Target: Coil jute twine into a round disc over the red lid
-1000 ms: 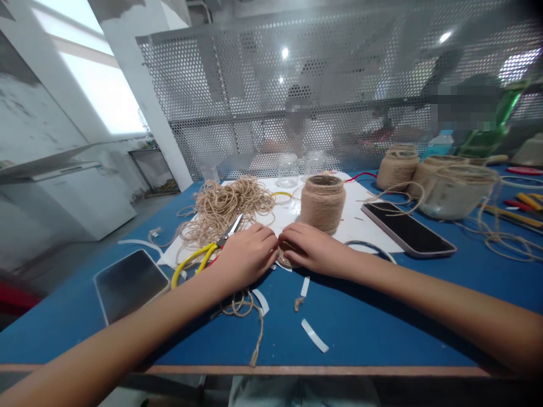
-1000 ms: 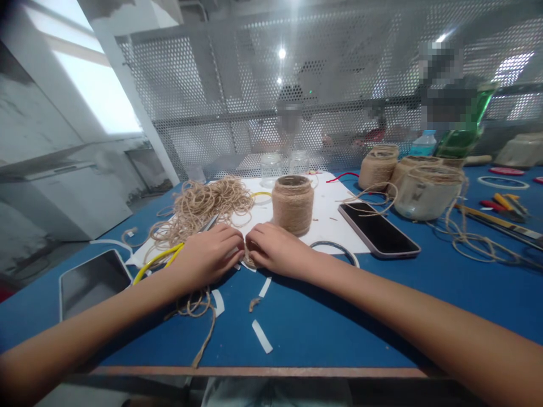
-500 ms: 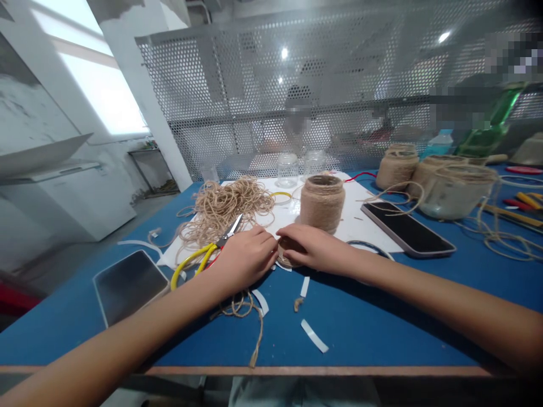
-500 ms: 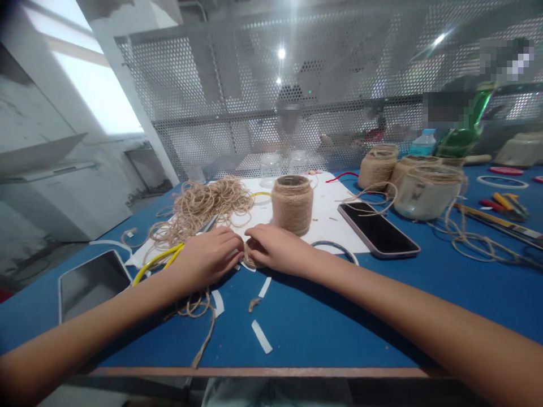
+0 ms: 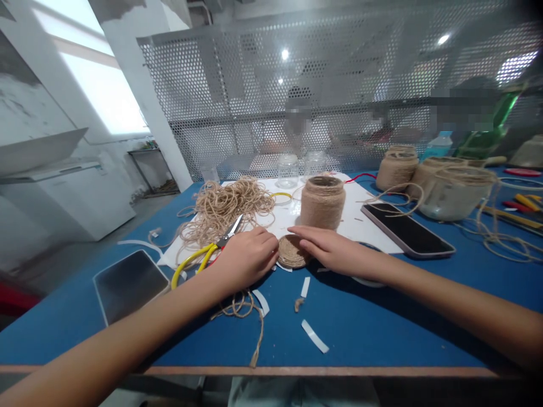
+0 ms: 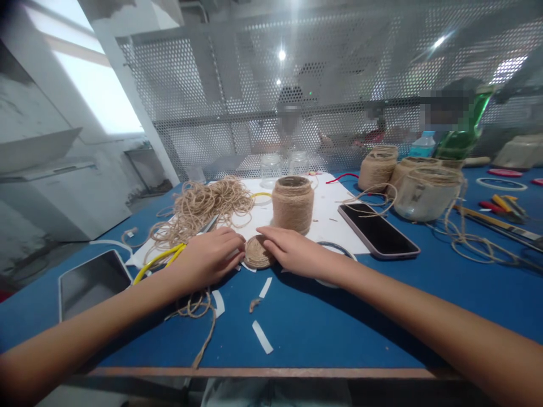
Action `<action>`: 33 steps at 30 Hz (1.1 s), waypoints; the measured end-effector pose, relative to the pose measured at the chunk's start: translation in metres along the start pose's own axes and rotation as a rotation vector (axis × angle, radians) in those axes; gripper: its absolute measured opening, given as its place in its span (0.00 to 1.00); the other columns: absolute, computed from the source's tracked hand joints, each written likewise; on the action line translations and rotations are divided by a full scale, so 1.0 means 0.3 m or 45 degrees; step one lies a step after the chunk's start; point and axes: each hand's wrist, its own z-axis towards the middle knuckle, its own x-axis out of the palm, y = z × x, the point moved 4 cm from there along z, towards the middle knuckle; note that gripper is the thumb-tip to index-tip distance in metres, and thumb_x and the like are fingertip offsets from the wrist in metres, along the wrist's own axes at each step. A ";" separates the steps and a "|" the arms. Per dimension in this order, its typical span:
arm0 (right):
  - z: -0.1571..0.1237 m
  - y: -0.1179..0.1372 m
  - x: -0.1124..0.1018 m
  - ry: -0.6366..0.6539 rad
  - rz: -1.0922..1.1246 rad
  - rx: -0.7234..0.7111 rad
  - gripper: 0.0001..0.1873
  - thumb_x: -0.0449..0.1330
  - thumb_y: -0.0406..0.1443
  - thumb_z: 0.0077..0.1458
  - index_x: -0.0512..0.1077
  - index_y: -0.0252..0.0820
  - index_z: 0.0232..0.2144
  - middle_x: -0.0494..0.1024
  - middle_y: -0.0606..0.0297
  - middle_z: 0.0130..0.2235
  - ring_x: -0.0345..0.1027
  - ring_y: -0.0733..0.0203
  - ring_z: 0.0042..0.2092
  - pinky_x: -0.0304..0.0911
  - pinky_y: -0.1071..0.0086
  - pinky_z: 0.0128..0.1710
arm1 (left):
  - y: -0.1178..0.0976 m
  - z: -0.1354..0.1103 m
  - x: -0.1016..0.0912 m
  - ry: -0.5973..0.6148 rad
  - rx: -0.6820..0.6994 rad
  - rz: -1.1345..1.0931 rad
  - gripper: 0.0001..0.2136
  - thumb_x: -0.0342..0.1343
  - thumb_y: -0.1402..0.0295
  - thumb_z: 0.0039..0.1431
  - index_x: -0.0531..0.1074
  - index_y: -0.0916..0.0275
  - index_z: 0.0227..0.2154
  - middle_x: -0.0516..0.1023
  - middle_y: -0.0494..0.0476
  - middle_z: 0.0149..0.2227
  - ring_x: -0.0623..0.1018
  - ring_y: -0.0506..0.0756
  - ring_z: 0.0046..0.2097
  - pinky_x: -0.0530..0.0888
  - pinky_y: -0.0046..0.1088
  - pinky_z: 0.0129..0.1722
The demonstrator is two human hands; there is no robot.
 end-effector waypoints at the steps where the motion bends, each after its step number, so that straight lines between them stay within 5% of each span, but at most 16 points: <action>1: -0.012 0.000 0.001 0.011 -0.012 0.006 0.20 0.43 0.37 0.59 0.61 0.39 0.52 0.65 0.57 0.53 0.58 0.57 0.54 0.54 0.60 0.53 | -0.001 -0.002 -0.002 0.004 0.000 -0.012 0.12 0.39 0.67 0.60 0.66 0.64 0.31 0.72 0.55 0.33 0.69 0.54 0.39 0.65 0.28 0.34; 11: -0.049 -0.021 0.024 -0.053 -0.143 0.159 0.23 0.47 0.36 0.56 0.57 0.32 0.54 0.66 0.52 0.51 0.59 0.55 0.52 0.56 0.59 0.52 | 0.077 0.059 0.000 0.039 -0.361 -0.228 0.16 0.38 0.63 0.60 0.70 0.62 0.34 0.74 0.58 0.34 0.72 0.55 0.37 0.65 0.29 0.34; 16: -0.050 -0.017 0.019 -0.069 -0.090 0.211 0.24 0.48 0.36 0.56 0.55 0.33 0.54 0.66 0.51 0.51 0.59 0.55 0.52 0.56 0.58 0.52 | 0.076 0.127 0.052 0.200 -0.299 -0.446 0.15 0.42 0.64 0.56 0.72 0.64 0.26 0.75 0.58 0.28 0.72 0.54 0.32 0.64 0.28 0.32; 26: -0.066 -0.020 0.000 -0.065 0.058 0.236 0.27 0.52 0.37 0.53 0.54 0.35 0.55 0.62 0.51 0.53 0.54 0.54 0.54 0.51 0.56 0.54 | 0.074 0.119 0.065 0.149 -0.396 -1.005 0.13 0.44 0.62 0.55 0.67 0.64 0.37 0.73 0.52 0.26 0.71 0.50 0.26 0.65 0.24 0.26; 33: -0.063 -0.018 -0.014 -0.008 0.527 0.358 0.21 0.50 0.37 0.55 0.59 0.38 0.51 0.71 0.57 0.43 0.65 0.59 0.43 0.62 0.63 0.43 | 0.061 0.097 0.013 0.034 -0.296 -1.018 0.12 0.44 0.66 0.57 0.70 0.64 0.38 0.75 0.54 0.30 0.72 0.50 0.31 0.67 0.25 0.32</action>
